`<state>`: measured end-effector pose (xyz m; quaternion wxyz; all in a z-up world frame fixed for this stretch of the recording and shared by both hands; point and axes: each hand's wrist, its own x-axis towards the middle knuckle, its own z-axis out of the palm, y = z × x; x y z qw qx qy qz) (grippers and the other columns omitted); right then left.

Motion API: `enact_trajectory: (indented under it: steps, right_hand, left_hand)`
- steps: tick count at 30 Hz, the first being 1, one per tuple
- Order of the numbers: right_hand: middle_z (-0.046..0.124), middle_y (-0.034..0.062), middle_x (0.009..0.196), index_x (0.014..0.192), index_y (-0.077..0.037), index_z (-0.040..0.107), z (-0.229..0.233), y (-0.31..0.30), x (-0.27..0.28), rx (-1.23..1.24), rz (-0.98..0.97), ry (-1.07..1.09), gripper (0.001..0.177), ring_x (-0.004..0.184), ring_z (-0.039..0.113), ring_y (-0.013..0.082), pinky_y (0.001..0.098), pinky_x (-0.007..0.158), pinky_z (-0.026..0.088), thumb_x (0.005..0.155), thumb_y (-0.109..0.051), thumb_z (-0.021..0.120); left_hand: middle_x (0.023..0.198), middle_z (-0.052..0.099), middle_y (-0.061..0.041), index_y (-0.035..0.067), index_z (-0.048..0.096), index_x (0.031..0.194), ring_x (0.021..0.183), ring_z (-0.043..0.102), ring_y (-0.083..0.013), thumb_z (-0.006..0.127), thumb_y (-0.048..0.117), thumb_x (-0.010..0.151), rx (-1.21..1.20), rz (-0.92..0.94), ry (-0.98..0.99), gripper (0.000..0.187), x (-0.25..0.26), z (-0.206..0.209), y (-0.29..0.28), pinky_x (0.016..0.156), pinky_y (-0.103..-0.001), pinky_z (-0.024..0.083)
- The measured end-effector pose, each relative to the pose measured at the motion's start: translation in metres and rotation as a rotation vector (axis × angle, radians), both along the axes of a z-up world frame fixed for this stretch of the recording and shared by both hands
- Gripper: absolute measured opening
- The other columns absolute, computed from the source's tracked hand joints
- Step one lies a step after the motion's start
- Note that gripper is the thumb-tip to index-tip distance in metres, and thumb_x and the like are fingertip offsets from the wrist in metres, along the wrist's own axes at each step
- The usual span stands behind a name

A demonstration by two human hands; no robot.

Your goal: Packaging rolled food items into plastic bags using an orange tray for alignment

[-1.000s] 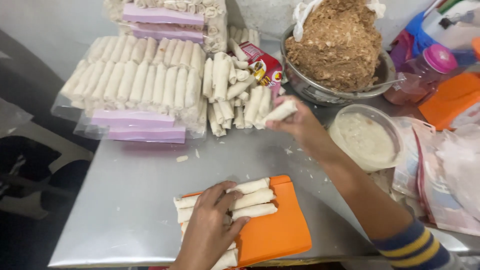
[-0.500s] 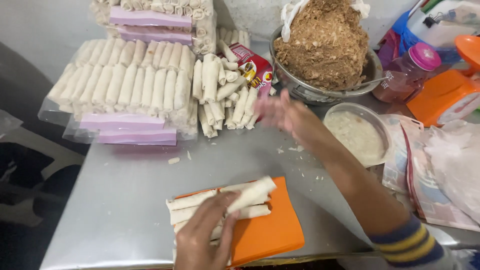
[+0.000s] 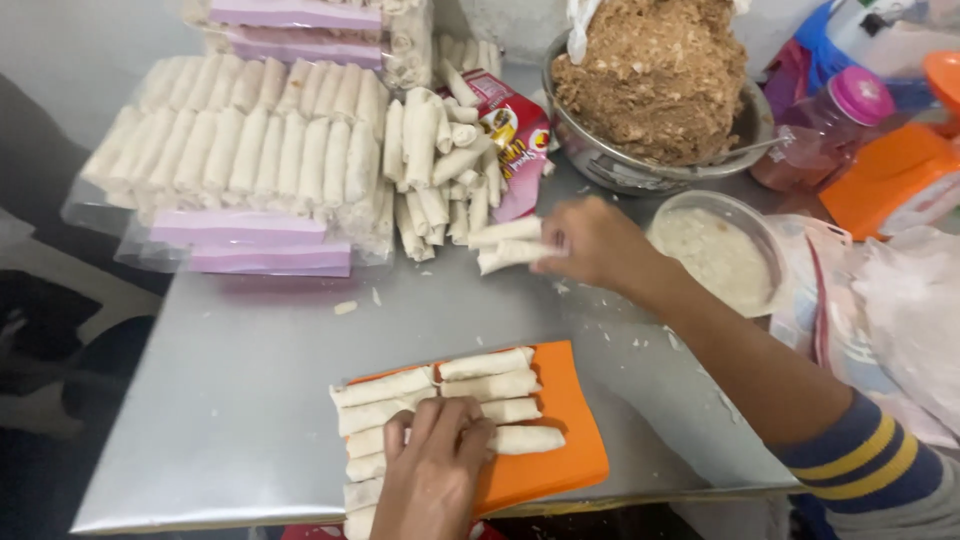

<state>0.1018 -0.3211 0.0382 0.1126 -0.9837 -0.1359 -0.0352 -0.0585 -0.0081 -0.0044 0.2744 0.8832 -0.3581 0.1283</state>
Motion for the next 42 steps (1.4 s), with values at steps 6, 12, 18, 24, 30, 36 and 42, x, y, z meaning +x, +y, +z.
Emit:
enact_trajectory:
  steps: [6,12,18,24,30,36,42]
  right_hand:
    - [0.065,-0.0051,0.086,0.123,-0.012,0.072,0.024,0.016,-0.058,0.403,-0.139,0.473,0.043,0.080,0.055,0.0074,0.0239,0.075,0.046,0.085,-0.030,0.081]
    - [0.078,0.0077,0.112,0.124,-0.019,0.060,0.052,0.034,-0.136,0.836,-0.119,0.482,0.059,0.102,0.083,0.0240,0.0392,0.086,0.076,0.074,-0.004,0.086]
    - [0.079,0.0002,0.103,0.097,-0.012,0.071,0.023,0.064,-0.191,0.671,0.225,0.307,0.022,0.094,0.074,0.0130,0.0243,0.062,0.047,0.083,0.004,0.066]
    - [0.073,0.0004,0.098,0.101,-0.012,0.078,0.014,0.072,-0.202,0.520,0.244,-0.063,0.019,0.088,0.065,0.0172,0.0327,0.084,0.049,0.084,-0.018,0.083]
    - [0.071,-0.0007,0.084,0.088,-0.011,0.074,0.005,0.103,-0.194,0.555,0.280,-0.202,0.009,0.075,0.060,0.0154,0.0311,0.077,0.048,0.089,-0.019,0.078]
    - [0.070,-0.0005,0.099,0.091,-0.017,0.076,0.015,0.077,-0.143,0.556,0.203,-0.159,0.012,0.091,0.067,0.0160,0.0324,0.083,0.055,0.095,-0.025,0.068]
    - [0.061,0.0073,0.129,0.142,-0.017,0.062,-0.025,0.057,-0.021,-0.050,0.041,-0.234,0.063,0.108,0.053,0.0351,0.0508,0.085,0.043,0.084,-0.033,0.081]
  left_hand:
    - [0.144,0.051,-0.008,0.012,0.066,0.072,0.136,0.046,-0.0278,0.065,0.013,0.082,-0.028,0.084,0.095,0.010,0.002,0.009,0.002,0.103,-0.053,0.030]
    - [0.166,0.027,-0.018,0.011,0.075,0.090,0.154,0.016,-0.0440,0.093,0.035,0.074,0.050,-0.109,0.220,0.034,0.013,0.011,0.010,0.116,-0.072,0.007]
    - [0.155,0.052,-0.009,0.013,0.075,0.079,0.141,0.045,-0.0321,0.088,0.020,0.070,-0.072,-0.073,0.219,0.017,0.027,0.013,0.010,0.104,-0.057,0.030]
    - [0.148,0.060,0.000,0.020,0.071,0.082,0.134,0.053,-0.0257,0.084,0.022,0.073,-0.137,0.002,0.159,0.016,0.027,0.003,0.009,0.096,-0.050,0.034]
    - [0.153,0.054,-0.012,0.012,0.073,0.085,0.136,0.051,-0.0335,0.065,0.028,0.096,-0.161,-0.102,0.189,0.021,0.025,0.020,0.014,0.105,-0.049,0.030]
    - [0.163,0.036,-0.020,0.013,0.064,0.103,0.147,0.036,-0.0427,0.093,0.034,0.073,-0.057,-0.179,0.178,0.047,0.023,0.009,0.020,0.116,-0.058,0.022]
    - [0.163,0.039,-0.015,0.015,0.064,0.101,0.147,0.039,-0.0391,0.088,0.034,0.076,-0.098,-0.155,0.148,0.040,0.021,-0.001,0.019,0.114,-0.056,0.023]
